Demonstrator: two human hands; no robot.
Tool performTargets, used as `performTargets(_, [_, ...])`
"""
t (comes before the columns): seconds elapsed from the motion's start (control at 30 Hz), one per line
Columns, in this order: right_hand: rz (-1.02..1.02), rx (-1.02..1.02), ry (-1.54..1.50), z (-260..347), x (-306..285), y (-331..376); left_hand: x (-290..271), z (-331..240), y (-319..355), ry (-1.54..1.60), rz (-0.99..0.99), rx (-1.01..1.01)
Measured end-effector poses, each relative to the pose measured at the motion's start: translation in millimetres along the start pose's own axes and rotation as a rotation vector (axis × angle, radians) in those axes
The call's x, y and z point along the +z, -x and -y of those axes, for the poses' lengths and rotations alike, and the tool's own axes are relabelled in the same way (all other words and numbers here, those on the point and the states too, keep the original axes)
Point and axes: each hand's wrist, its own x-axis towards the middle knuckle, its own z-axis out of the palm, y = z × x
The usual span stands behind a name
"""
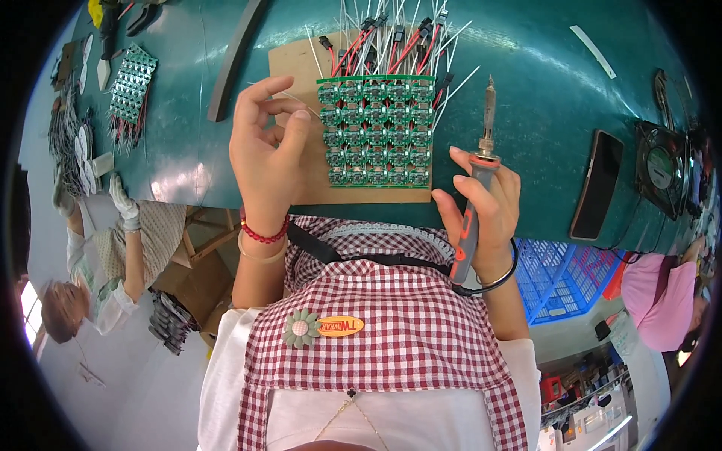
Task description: The person solders wires onto small LED circuit boards at an industrial workbench using a soldering iron.
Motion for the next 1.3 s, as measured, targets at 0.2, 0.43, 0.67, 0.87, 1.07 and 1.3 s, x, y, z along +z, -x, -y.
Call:
performTargets(0.2, [-0.015, 0.000, 0.002, 2, 0, 0, 4, -9, 12, -0.191, 0.043, 0.300])
performTargets(0.43, [-0.026, 0.012, -0.046, -1, 0, 1, 2, -5, 19, -0.197, 0.042, 0.286])
performTargets(0.67, [-0.059, 0.073, -0.130, -3, 2, 3, -8, 1, 32, -0.216, 0.027, 0.233])
performTargets(0.87, [-0.025, 0.162, -0.206, -1, -2, 6, -21, 13, 47, -0.176, -0.032, 0.303])
performTargets(1.07, [-0.053, 0.152, -0.252, -4, 0, 6, -37, 28, 48, -0.206, -0.141, 0.321])
performTargets(1.3, [-0.046, 0.172, -0.274, -4, -1, 6, -46, 34, 43, -0.227, -0.166, 0.311])
